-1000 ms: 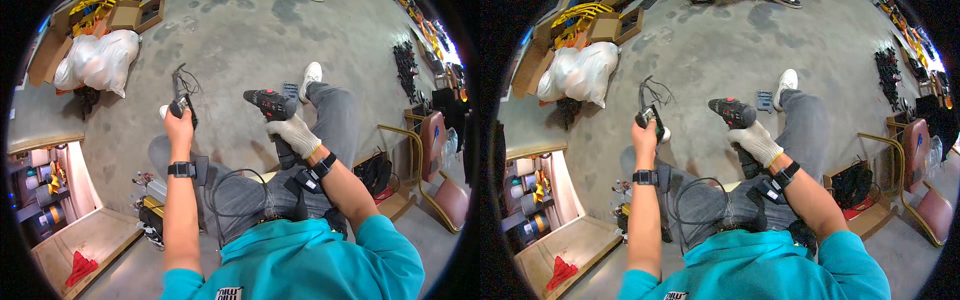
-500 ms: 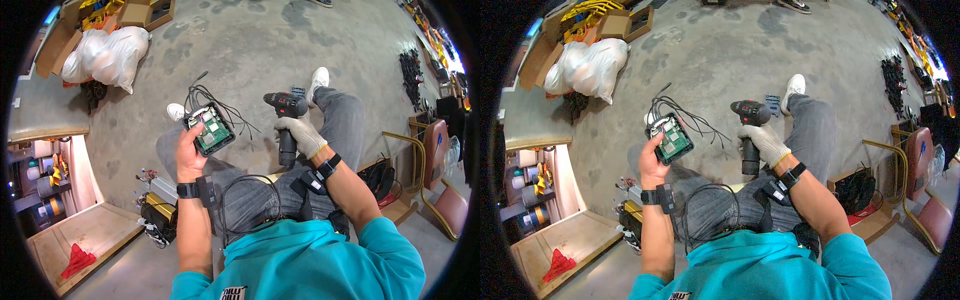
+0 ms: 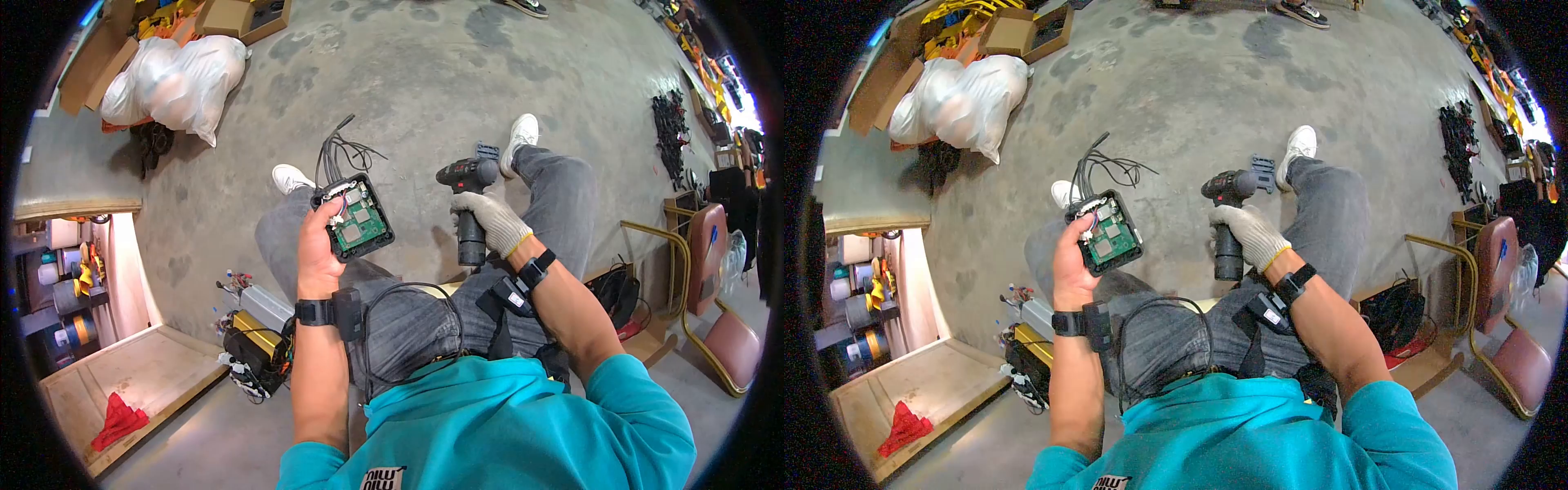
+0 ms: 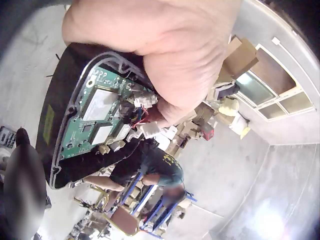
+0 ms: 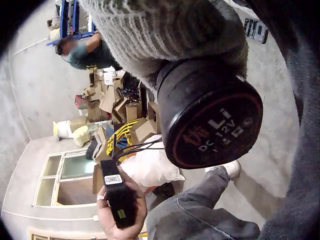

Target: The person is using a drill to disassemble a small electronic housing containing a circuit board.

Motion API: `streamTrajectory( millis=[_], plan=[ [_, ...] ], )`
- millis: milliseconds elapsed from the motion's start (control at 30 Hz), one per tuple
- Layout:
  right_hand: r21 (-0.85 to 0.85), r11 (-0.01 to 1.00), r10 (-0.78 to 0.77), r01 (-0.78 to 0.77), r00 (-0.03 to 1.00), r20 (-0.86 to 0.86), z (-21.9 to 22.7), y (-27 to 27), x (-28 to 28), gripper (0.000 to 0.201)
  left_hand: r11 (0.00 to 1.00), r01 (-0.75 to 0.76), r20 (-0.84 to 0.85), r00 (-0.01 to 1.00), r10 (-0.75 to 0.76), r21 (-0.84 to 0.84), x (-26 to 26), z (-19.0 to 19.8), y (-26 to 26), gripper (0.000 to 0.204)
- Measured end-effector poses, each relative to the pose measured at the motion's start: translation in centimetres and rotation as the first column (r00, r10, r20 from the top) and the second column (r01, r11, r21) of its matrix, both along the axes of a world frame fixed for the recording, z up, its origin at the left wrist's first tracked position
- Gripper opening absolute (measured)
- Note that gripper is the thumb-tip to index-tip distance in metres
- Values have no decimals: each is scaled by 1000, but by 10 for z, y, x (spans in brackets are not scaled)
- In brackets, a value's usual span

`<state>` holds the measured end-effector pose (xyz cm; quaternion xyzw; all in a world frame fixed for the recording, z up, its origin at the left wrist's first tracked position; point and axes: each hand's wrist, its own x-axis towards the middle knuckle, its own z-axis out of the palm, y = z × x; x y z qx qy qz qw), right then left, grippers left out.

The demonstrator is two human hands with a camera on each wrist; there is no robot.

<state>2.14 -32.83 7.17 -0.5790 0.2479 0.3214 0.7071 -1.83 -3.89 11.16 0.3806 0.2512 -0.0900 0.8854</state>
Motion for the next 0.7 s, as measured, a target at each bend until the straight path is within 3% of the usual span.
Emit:
streamTrajectory(
  millis=[333,400,700],
  plan=[
    [-14,1000,16,-17,998,-56,-9,3,2,30,983,-63,39,998,57,171,-4,-3,-3,20],
    [13,1000,6,-5,998,-61,-11,3,2,29,965,-29,49,999,17,261,-5,-6,-3,23],
    [-28,999,23,-24,999,-43,-14,3,2,31,939,4,58,998,-26,343,-5,-3,-7,23]
  ],
)
